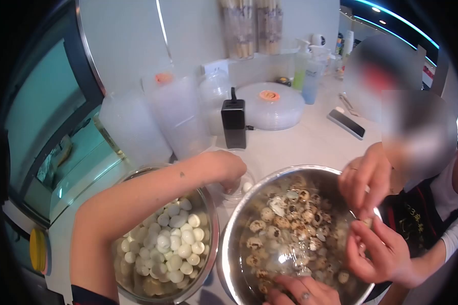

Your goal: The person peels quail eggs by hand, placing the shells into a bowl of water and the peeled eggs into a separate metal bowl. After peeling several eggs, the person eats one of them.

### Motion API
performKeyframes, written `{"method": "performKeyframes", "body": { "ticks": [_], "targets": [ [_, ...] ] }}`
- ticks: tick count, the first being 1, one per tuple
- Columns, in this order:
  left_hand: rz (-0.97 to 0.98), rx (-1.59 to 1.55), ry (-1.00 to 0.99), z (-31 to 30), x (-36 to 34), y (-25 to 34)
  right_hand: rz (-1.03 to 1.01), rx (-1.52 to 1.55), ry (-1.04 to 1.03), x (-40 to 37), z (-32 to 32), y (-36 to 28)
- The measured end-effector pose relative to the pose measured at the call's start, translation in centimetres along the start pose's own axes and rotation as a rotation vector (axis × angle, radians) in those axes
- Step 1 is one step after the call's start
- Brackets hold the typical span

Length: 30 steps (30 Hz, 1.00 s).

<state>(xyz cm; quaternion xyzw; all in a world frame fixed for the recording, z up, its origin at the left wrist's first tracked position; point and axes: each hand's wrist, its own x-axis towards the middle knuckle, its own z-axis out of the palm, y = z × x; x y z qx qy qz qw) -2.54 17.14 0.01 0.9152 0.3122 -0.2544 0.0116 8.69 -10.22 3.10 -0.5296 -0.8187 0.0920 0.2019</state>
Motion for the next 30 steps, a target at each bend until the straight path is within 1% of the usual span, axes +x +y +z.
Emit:
{"method": "performKeyframes", "body": {
  "ticks": [2, 5, 7, 8, 10, 11, 13, 15, 16, 17, 18, 19, 20, 21, 22, 23, 25, 26, 30],
  "targets": [
    [-0.033, -0.014, -0.05, 0.8, 0.1, 0.3, 0.01, 0.077, -0.044, 0.4, -0.2, -0.3],
    [0.0, -0.042, -0.103, 0.9, 0.3, -0.4, -0.008, -0.003, -0.084, 1.2, 0.2, -0.3],
    [0.035, 0.111, -0.025, 0.8, 0.0, -0.7, 0.051, -0.014, -0.126, 1.5, 0.2, -0.5],
    [0.037, 0.092, -0.017, 0.3, -0.3, -0.9, 0.079, -0.03, -0.131, 1.5, 0.3, -0.7],
    [-0.042, -0.015, -0.071, -0.6, -1.2, -1.6, 0.087, -0.044, -0.142, 1.6, 0.5, -1.0],
    [-0.047, -0.037, -0.058, -0.9, -1.8, -2.4, 0.096, -0.045, -0.136, 1.7, 0.5, -1.0],
    [0.13, -0.548, -0.081, -2.0, -2.6, -4.2, 0.117, -0.059, -0.154, 1.7, 0.5, -1.2],
    [0.364, -0.841, -0.041, -2.4, -4.8, -5.6, 0.144, -0.065, -0.122, 1.5, 0.1, -1.3],
    [0.424, -0.827, 0.031, -2.5, -6.3, -6.0, 0.14, -0.07, -0.109, 1.5, 0.0, -1.3],
    [0.415, -0.794, 0.019, -2.8, -7.9, -6.4, 0.136, -0.06, -0.101, 1.3, 0.0, -1.3],
    [0.534, -0.961, 0.0, -2.7, -9.4, -6.7, 0.124, -0.065, -0.086, 1.1, 0.1, -1.2],
    [0.645, -1.132, -0.017, -2.7, -10.9, -6.8, 0.153, -0.031, -0.067, 1.0, 0.1, -1.2],
    [0.612, -1.112, -0.03, -2.7, -12.2, -6.8, 0.125, -0.067, -0.054, 0.7, 0.6, -0.8],
    [0.733, -1.263, -0.022, -2.5, -13.5, -6.7, 0.097, -0.103, -0.039, 0.6, 0.9, -0.8],
    [0.854, -1.413, -0.009, -2.3, -14.7, -6.4, 0.113, -0.078, -0.026, 0.4, 1.0, -0.8],
    [0.823, -1.393, -0.017, -2.3, -15.9, -6.1, 0.104, -0.076, -0.003, 0.3, 1.0, -0.8],
    [0.948, -1.523, -0.019, -2.3, -18.3, -5.2, 0.115, -0.049, 0.028, 0.1, 1.1, -0.9],
    [0.969, -1.536, -0.023, -2.4, -19.4, -4.6, 0.117, -0.038, 0.029, 0.1, 1.0, -1.0],
    [0.959, -1.452, -0.034, -3.1, -22.0, -2.7, 0.063, -0.067, 0.07, -0.6, 1.1, -0.4]
  ]
}}
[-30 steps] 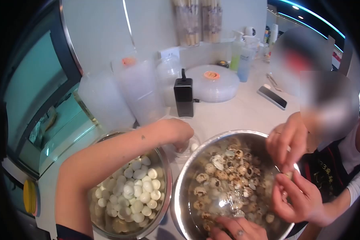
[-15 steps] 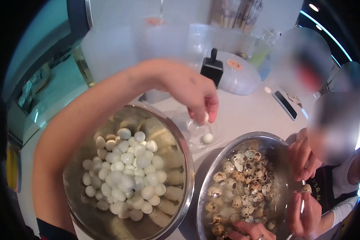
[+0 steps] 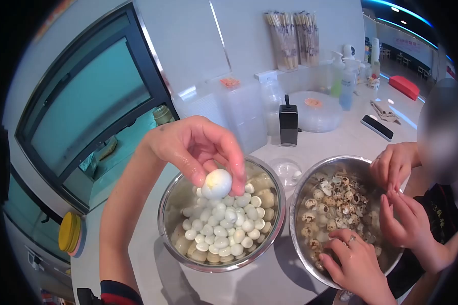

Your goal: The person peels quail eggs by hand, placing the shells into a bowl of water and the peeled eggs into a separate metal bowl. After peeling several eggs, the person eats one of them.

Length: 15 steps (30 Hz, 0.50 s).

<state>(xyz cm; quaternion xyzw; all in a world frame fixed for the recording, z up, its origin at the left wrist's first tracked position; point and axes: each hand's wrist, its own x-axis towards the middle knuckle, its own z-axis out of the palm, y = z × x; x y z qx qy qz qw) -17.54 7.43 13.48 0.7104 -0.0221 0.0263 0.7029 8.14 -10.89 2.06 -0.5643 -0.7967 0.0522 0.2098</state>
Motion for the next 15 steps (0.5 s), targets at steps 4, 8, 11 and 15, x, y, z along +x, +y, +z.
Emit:
{"method": "performKeyframes", "body": {
  "ticks": [4, 8, 11, 15],
  "targets": [
    [-0.159, 0.287, 0.134, 1.4, 1.4, 0.3, 0.016, 0.021, 0.03, -0.2, 0.0, -0.2],
    [-0.521, 1.043, 0.367, -3.4, 6.5, -5.0, 0.029, 0.038, 0.014, -0.5, -0.1, -0.1],
    [-0.747, 1.17, 0.272, -7.4, 9.8, -9.5, 0.044, 0.041, 0.039, -0.5, -0.1, 0.0],
    [-0.905, 1.369, 0.229, -8.0, 12.6, -12.3, 0.032, 0.045, -0.014, -0.1, 0.1, 0.0]
  ]
}}
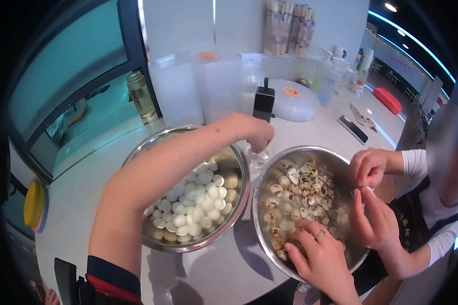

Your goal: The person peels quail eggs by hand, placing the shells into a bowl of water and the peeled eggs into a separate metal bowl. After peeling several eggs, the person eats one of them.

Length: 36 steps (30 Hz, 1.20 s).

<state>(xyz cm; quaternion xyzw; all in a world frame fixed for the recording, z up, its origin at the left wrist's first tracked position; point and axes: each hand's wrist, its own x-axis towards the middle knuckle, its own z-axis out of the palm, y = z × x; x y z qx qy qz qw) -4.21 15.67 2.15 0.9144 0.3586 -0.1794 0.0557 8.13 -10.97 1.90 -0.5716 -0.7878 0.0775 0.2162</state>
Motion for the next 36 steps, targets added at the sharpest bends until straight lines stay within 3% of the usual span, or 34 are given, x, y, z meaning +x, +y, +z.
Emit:
{"method": "performKeyframes", "body": {
  "ticks": [3, 7, 9, 12, 19, 23, 28, 31, 34, 36],
  "targets": [
    [0.035, 0.079, -0.157, 0.5, 1.0, 0.3, 0.02, 0.022, -0.075, 0.5, 0.0, -0.6],
    [0.056, 0.081, -0.219, 1.9, 2.5, 0.0, 0.035, 0.017, -0.133, 1.0, 0.1, -0.6],
    [0.058, -0.117, -0.154, 2.4, 2.9, -0.3, 0.029, 0.006, -0.141, 1.1, 0.3, -0.5],
    [0.197, -0.144, -0.045, 3.9, 4.9, -0.8, 0.032, 0.001, -0.152, 1.3, 0.3, -0.5],
    [0.25, -0.237, -0.02, 3.7, 4.2, -0.5, 0.046, 0.009, -0.147, 1.1, 0.1, -0.5],
    [0.364, -0.833, 0.036, -0.8, -1.8, -4.1, 0.059, 0.0, -0.136, 1.0, -0.1, -0.4],
    [0.731, -1.577, -0.035, -2.8, -12.5, -6.5, 0.058, -0.032, -0.121, 0.3, -0.6, -0.5],
    [0.838, -1.628, -0.026, -2.7, -17.6, -6.0, 0.065, 0.028, -0.052, -0.2, -0.3, 0.0],
    [0.781, -1.56, -0.036, -2.4, -21.3, -5.5, 0.067, 0.065, -0.05, -0.6, 0.0, 1.1],
    [0.439, -1.412, -0.017, -1.6, -23.3, -5.1, 0.095, 0.059, -0.069, -0.5, -0.3, 0.9]
  ]
}}
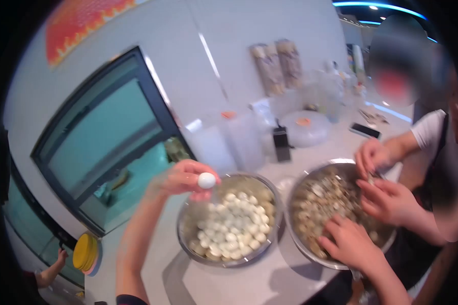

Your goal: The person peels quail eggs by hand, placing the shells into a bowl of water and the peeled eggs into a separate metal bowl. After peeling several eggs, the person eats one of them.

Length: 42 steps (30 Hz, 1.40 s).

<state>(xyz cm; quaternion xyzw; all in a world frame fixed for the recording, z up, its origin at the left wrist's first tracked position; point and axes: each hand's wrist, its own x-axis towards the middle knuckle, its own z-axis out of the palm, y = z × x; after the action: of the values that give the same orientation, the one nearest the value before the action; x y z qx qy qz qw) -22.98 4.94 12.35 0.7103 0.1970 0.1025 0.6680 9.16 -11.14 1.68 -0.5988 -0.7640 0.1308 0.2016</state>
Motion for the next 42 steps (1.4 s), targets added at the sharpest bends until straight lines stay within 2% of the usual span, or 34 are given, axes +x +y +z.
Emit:
{"method": "performKeyframes", "body": {
  "ticks": [2, 4, 5, 7, 9, 10, 12, 13, 16, 18, 19, 20, 22, 24, 26, 30, 32, 33, 35, 36, 38, 42],
  "targets": [
    [-0.28, 0.488, 0.163, 1.2, -0.1, -1.9, -0.008, -0.036, 0.02, 0.0, 0.4, 0.7],
    [-0.567, 0.774, 0.092, 1.8, -0.2, -4.5, -0.003, -0.024, 0.053, 0.0, 0.9, 1.8],
    [-0.545, 0.709, 0.083, 2.1, -0.4, -5.8, -0.045, 0.04, 0.145, 0.1, 1.3, 2.5],
    [-0.502, 0.669, 0.078, 3.6, -0.4, -6.6, -0.021, 0.196, 0.157, 0.2, 0.9, 2.9],
    [-0.567, 0.969, 0.125, 5.2, -0.4, -6.4, -0.051, 0.259, 0.18, -0.1, 0.0, 2.8],
    [-0.558, 0.975, 0.124, 5.5, -0.6, -7.0, -0.027, 0.207, 0.176, -0.2, -0.4, 2.8],
    [-0.406, 1.306, 0.28, 5.4, -0.6, -7.6, -0.003, 0.15, 0.179, -0.6, -0.9, 2.8],
    [-0.395, 1.312, 0.286, 6.3, -0.1, -6.5, 0.005, 0.12, 0.167, -0.8, -1.0, 2.9],
    [-0.093, 1.189, 0.411, 11.1, 2.3, -3.5, -0.027, 0.114, 0.124, 0.7, -0.1, 3.3],
    [0.083, 1.202, 0.463, 14.6, 3.7, -3.1, -0.129, 0.089, -0.012, 2.9, 1.2, 3.8],
    [0.131, 1.242, 0.444, 16.2, 3.9, -3.3, -0.093, -0.051, -0.065, 3.9, 1.9, 4.0],
    [0.143, 1.242, 0.472, 17.3, 4.0, -3.3, -0.055, -0.186, -0.114, 4.8, 2.8, 4.0],
    [0.135, 1.095, 0.397, 19.1, 4.1, -3.3, 0.033, -0.401, -0.26, 6.0, 3.5, 3.2],
    [0.166, 1.043, 0.408, 19.4, 5.4, -4.6, 0.023, -0.411, -0.152, 6.1, 4.3, 3.5],
    [0.188, 0.974, 0.416, 19.3, 7.3, -5.8, 0.022, -0.409, -0.21, 6.4, 3.8, 4.5],
    [0.198, 1.037, 0.552, 19.3, 10.6, -7.9, 0.089, -0.362, -0.208, 5.3, 3.0, 5.9],
    [0.328, 0.979, 0.717, 18.7, 11.8, -8.9, 0.116, -0.3, -0.135, 5.6, 2.9, 6.1],
    [0.308, 0.972, 0.722, 18.4, 12.3, -9.6, 0.109, -0.293, -0.153, 5.5, 2.9, 5.9],
    [0.336, 0.943, 0.68, 17.8, 13.3, -10.4, 0.11, -0.251, -0.039, 5.6, 2.7, 5.5],
    [0.328, 0.933, 0.69, 17.8, 13.5, -10.2, 0.103, -0.254, -0.053, 5.4, 2.4, 5.2],
    [0.194, 0.985, 0.593, 18.0, 13.6, -9.6, 0.094, -0.254, -0.135, 5.1, 2.0, 4.8],
    [0.145, 0.951, 0.7, 18.6, 13.7, -9.9, 0.0, -0.445, -0.183, 5.6, 3.4, 5.5]
  ]
}}
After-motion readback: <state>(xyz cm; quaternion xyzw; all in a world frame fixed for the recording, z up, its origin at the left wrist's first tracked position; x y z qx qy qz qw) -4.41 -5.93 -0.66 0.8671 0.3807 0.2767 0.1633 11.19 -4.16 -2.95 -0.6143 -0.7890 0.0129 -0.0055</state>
